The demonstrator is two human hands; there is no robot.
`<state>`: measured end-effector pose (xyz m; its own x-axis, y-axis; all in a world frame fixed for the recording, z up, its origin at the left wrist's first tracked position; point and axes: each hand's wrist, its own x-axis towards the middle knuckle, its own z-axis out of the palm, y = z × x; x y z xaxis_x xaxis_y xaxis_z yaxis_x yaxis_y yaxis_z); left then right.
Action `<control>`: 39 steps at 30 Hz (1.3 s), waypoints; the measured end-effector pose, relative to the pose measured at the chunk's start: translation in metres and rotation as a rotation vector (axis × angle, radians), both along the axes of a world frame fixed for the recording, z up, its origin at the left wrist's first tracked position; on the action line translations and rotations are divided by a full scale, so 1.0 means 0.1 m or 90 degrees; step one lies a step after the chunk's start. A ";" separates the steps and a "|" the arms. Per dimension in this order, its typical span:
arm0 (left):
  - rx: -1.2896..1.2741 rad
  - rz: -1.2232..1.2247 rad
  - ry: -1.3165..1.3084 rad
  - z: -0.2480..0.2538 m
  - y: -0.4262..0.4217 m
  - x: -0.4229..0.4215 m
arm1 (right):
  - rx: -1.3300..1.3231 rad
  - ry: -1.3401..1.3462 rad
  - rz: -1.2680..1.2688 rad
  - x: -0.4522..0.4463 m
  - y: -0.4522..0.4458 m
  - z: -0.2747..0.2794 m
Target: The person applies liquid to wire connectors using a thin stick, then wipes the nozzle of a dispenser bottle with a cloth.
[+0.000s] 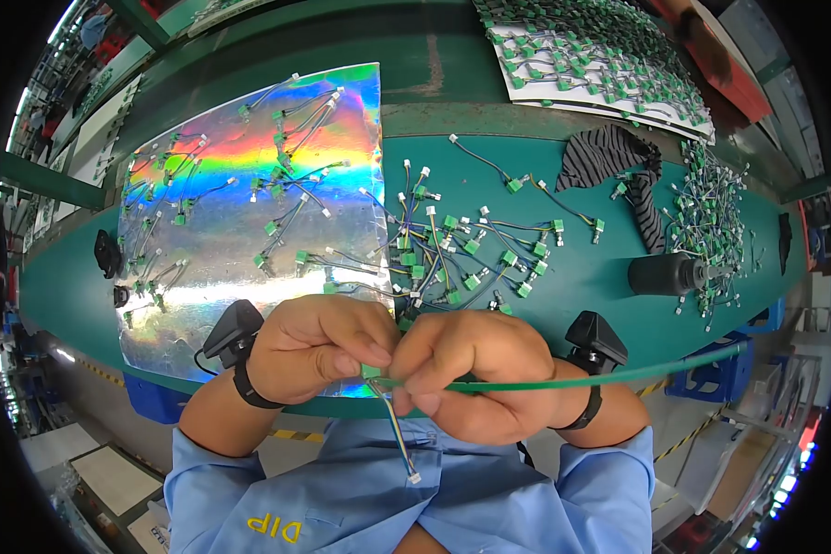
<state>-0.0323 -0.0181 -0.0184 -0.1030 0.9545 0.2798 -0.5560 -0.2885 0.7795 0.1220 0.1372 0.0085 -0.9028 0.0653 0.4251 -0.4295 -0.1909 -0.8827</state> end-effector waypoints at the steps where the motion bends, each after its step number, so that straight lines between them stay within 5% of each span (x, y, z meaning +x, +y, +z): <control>1: 0.005 0.001 -0.001 0.00 0.00 0.00 | -0.011 -0.008 0.006 0.00 0.01 0.00; 39: 0.001 -0.021 -0.034 -0.01 0.00 0.01 | 0.050 0.023 0.028 -0.02 0.04 0.00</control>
